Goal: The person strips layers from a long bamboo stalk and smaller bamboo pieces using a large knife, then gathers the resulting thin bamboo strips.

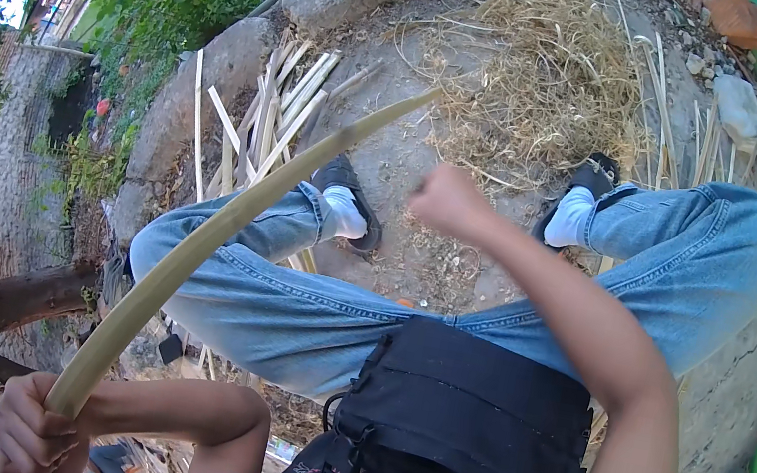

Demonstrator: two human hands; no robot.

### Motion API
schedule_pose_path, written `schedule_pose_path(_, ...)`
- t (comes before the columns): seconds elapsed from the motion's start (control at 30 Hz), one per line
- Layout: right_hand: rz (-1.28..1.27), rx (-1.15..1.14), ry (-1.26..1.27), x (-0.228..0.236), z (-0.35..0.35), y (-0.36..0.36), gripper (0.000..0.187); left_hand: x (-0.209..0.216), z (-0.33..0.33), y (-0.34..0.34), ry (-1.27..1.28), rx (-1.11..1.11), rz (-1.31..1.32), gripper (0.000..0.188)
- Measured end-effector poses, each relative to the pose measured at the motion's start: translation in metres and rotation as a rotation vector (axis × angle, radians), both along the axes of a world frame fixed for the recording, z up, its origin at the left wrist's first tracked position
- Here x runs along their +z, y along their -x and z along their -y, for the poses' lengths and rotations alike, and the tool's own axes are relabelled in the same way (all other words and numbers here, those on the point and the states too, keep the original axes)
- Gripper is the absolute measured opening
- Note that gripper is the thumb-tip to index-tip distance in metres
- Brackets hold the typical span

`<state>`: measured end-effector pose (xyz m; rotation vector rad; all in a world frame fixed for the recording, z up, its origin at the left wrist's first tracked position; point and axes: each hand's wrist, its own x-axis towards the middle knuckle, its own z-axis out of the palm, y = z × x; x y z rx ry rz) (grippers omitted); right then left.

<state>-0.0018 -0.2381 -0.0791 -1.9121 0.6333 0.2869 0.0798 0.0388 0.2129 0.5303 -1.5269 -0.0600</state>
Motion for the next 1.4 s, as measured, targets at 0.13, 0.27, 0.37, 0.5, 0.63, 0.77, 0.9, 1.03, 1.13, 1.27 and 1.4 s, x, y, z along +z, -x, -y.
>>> schedule_pose_path(0.13,0.048,0.078,0.126,0.006,0.002,-0.007,0.023,-0.005,-0.004,-0.01,-0.039,-0.058,0.014,0.033)
schedule_pose_path(0.27,0.36,0.313,-0.068,0.076,-0.039,-0.006,0.024,-0.007,-0.007,-0.014,0.006,-0.442,0.025,0.038)
schedule_pose_path(0.37,0.169,0.119,0.036,-0.004,0.009,-0.007,0.023,0.0,-0.01,-0.026,-0.171,-0.497,0.091,0.034)
schedule_pose_path(0.5,0.278,0.191,0.267,0.007,-0.013,-0.012,0.023,-0.002,-0.002,-0.035,-0.138,-0.608,0.222,0.027)
schedule_pose_path(0.63,0.345,0.11,0.099,0.026,-0.032,-0.018,0.026,-0.005,-0.006,-0.036,0.0,-0.717,0.054,0.036)
schedule_pose_path(0.77,0.0,-0.085,0.178,-0.038,0.004,-0.02,0.025,-0.002,-0.008,-0.039,0.012,-0.298,-0.177,0.034)
schedule_pose_path(0.9,0.304,-0.009,-0.134,0.031,-0.058,-0.015,0.024,0.018,-0.032,-0.027,-0.056,0.307,-0.415,0.036)
schedule_pose_path(1.03,0.394,0.055,-0.151,0.071,-0.068,-0.007,0.023,0.022,-0.024,-0.029,-0.002,0.514,-0.491,0.04)
schedule_pose_path(1.13,0.174,-0.088,-0.005,-0.015,-0.035,-0.011,0.023,0.021,-0.025,-0.038,0.057,0.757,-0.536,0.05)
schedule_pose_path(1.27,-0.033,-0.172,-0.032,-0.009,-0.038,-0.016,0.025,0.022,-0.042,-0.062,0.104,0.8,-0.594,0.06)
schedule_pose_path(1.4,0.328,-0.057,-0.08,-0.01,-0.048,-0.029,0.027,0.029,-0.046,-0.089,0.14,0.95,-0.597,0.061)
